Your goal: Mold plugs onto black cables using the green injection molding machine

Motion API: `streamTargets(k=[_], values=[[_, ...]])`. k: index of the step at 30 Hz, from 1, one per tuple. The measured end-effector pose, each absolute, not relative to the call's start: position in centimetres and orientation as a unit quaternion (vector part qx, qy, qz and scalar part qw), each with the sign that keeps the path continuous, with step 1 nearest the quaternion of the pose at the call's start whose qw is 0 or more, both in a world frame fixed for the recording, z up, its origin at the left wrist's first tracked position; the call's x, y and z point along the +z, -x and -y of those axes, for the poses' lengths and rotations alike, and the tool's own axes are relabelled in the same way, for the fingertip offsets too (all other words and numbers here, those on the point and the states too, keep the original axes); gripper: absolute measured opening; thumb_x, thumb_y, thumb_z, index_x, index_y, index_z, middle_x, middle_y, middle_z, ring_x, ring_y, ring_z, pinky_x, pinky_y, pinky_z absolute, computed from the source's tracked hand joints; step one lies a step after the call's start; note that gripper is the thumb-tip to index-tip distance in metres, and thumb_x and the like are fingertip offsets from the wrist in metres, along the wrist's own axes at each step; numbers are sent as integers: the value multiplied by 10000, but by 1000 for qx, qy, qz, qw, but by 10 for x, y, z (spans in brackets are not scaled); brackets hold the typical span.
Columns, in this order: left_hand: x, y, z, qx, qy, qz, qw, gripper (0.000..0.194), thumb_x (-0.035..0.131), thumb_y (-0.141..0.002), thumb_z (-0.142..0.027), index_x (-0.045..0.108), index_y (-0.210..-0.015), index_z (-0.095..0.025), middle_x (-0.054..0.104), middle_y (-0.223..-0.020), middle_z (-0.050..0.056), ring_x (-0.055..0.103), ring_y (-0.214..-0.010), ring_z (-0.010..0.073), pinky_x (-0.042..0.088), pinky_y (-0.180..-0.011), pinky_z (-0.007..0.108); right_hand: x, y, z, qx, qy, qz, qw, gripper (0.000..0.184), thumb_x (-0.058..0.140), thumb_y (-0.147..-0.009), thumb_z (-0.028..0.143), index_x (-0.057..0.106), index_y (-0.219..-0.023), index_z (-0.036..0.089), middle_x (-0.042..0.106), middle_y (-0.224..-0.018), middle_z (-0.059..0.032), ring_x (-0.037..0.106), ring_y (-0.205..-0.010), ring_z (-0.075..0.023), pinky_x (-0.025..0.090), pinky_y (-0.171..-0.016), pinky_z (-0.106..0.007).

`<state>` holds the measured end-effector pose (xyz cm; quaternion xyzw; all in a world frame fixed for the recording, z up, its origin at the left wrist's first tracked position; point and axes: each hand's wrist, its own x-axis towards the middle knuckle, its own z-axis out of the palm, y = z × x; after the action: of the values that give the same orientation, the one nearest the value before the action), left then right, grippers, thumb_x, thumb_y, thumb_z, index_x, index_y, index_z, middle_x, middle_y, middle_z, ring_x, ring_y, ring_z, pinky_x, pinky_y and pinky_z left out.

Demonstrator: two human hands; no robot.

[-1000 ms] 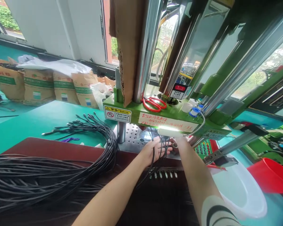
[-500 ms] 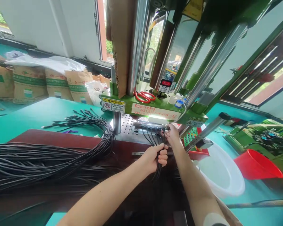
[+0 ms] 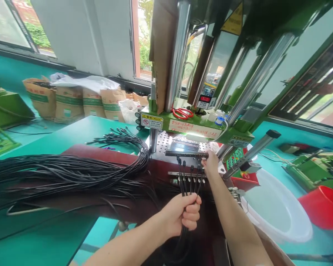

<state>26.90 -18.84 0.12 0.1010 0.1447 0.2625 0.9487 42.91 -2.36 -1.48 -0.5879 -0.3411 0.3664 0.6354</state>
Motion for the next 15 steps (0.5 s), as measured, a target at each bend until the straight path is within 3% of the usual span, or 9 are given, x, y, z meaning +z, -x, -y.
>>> streamTargets(k=[6,10,12,15], values=[[-1,-252,205,222,-171,-128,951,174,520,-815,-287,522,-718,-142,272,-460,-67,174,-370,31,93,-369,157,-20,-424,25,355,580,384,625,104,407,-734,335,432,-720,235,364,-435,57,303,-326,-104,196,-319,-223],[41,-193,188,348,-223,-131,901,201,555,-795,-337,498,-687,-178,211,-439,-80,149,-352,40,103,-346,184,-32,-441,26,351,589,404,605,164,464,-717,397,424,-701,238,327,-429,63,346,-337,-113,189,-309,-226],[73,-150,162,514,-255,-180,799,226,501,-830,-307,454,-645,-184,170,-453,-78,121,-355,39,77,-350,194,-39,-453,30,353,597,416,588,195,469,-717,425,426,-708,236,285,-414,80,352,-335,-113,182,-311,-215],[108,-86,102,747,-294,-254,539,291,358,-899,-253,374,-619,-176,178,-461,-78,158,-377,24,105,-406,216,-45,-473,37,364,606,451,545,253,458,-725,471,446,-746,220,305,-404,89,369,-342,-107,214,-329,-204]])
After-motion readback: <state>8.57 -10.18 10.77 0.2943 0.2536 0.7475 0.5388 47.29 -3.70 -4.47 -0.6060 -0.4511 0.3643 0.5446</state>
